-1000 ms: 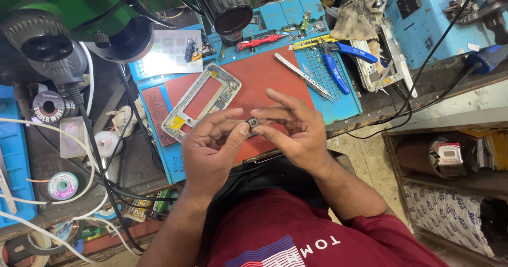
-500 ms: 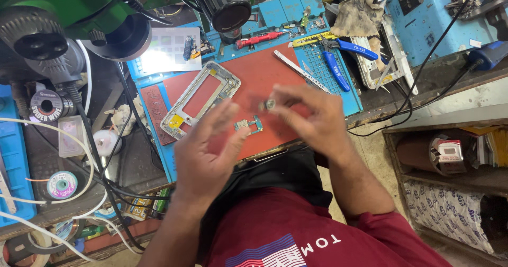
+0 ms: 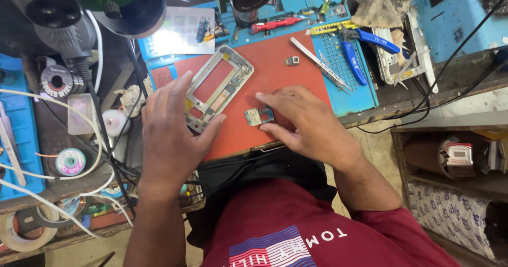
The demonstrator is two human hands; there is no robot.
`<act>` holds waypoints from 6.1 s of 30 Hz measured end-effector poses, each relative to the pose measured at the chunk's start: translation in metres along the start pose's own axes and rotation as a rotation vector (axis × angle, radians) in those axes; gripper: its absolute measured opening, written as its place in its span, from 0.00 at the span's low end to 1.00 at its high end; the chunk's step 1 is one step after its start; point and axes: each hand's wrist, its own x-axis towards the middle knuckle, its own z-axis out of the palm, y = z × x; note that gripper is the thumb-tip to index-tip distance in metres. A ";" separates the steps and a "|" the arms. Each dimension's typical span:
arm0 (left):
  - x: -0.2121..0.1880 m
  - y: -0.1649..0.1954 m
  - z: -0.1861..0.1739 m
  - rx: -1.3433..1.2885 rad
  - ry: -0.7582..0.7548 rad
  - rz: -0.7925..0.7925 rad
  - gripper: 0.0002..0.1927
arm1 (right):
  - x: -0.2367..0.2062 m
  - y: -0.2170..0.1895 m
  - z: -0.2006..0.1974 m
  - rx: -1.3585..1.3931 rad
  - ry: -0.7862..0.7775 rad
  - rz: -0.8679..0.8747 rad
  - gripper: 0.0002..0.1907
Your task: The person disassembles a mobile phone chassis on a workbench, using a screwdriver, pliers, and tweezers to remove screws and small internal components. The removed parts are placed on the workbench as the chassis is progressively opened.
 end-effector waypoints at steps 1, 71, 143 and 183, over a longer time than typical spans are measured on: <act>0.000 -0.001 0.001 -0.003 -0.011 -0.014 0.43 | -0.001 -0.001 0.002 -0.009 -0.034 -0.008 0.29; 0.008 0.048 0.033 -0.148 -0.150 0.142 0.45 | -0.055 0.023 0.012 0.216 0.390 0.112 0.10; -0.050 0.155 0.095 -0.664 -0.327 0.480 0.19 | -0.231 0.021 -0.086 0.575 0.011 0.265 0.20; -0.005 0.024 0.005 -0.133 -0.076 0.221 0.42 | 0.113 0.079 -0.036 -0.444 -0.079 0.008 0.12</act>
